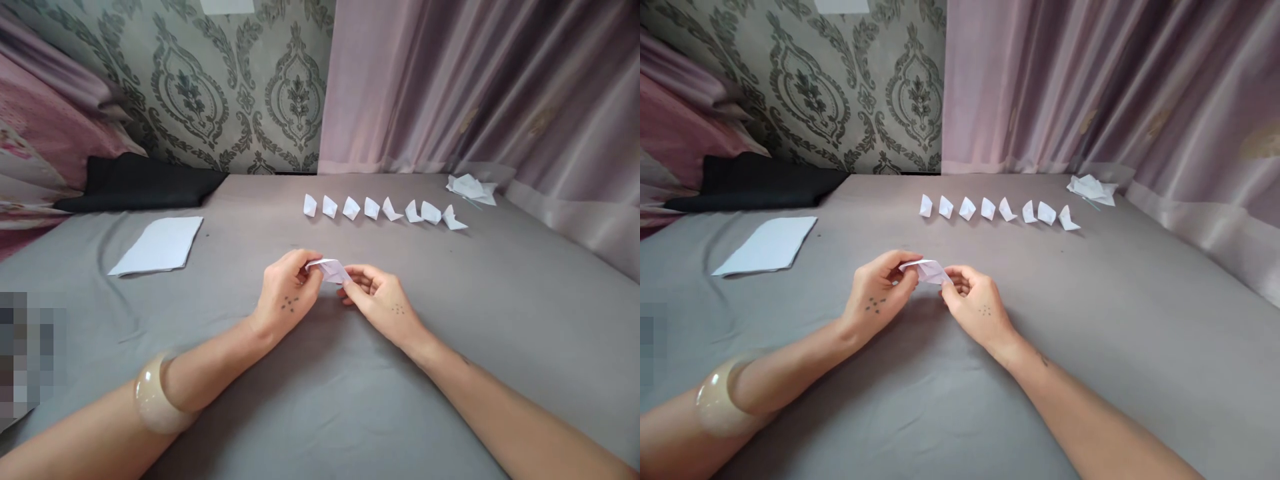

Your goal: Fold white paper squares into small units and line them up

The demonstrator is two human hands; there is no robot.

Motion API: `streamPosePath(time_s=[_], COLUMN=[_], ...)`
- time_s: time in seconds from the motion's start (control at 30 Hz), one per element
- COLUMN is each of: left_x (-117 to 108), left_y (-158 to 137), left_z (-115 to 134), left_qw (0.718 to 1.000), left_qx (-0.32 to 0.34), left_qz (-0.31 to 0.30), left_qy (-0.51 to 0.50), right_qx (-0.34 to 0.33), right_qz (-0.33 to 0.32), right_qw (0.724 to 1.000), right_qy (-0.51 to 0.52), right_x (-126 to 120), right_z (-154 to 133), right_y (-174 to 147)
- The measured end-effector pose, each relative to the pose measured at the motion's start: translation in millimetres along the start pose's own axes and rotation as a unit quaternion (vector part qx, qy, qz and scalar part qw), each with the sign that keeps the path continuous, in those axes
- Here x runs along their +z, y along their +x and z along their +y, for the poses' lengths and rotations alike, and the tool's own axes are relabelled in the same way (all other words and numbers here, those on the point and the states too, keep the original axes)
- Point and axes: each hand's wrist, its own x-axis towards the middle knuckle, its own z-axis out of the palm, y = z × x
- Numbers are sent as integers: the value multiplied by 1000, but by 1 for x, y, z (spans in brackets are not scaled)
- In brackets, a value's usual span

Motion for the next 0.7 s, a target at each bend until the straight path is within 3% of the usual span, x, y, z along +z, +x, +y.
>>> streamPosePath(time_s=[0.3,0.7], left_x=[0,-1], left_y=[-3,-7], left_z=[4,5], left_qw=[1000,996], left_qx=[-3,-7], left_qz=[-27,-91], left_qy=[0,4], right_qx=[-25,-7], right_qz=[40,75], right_qw=[999,997], right_qy=[-13,-30], right_x=[-2,-5], right_z=[4,0], right_y=[3,3])
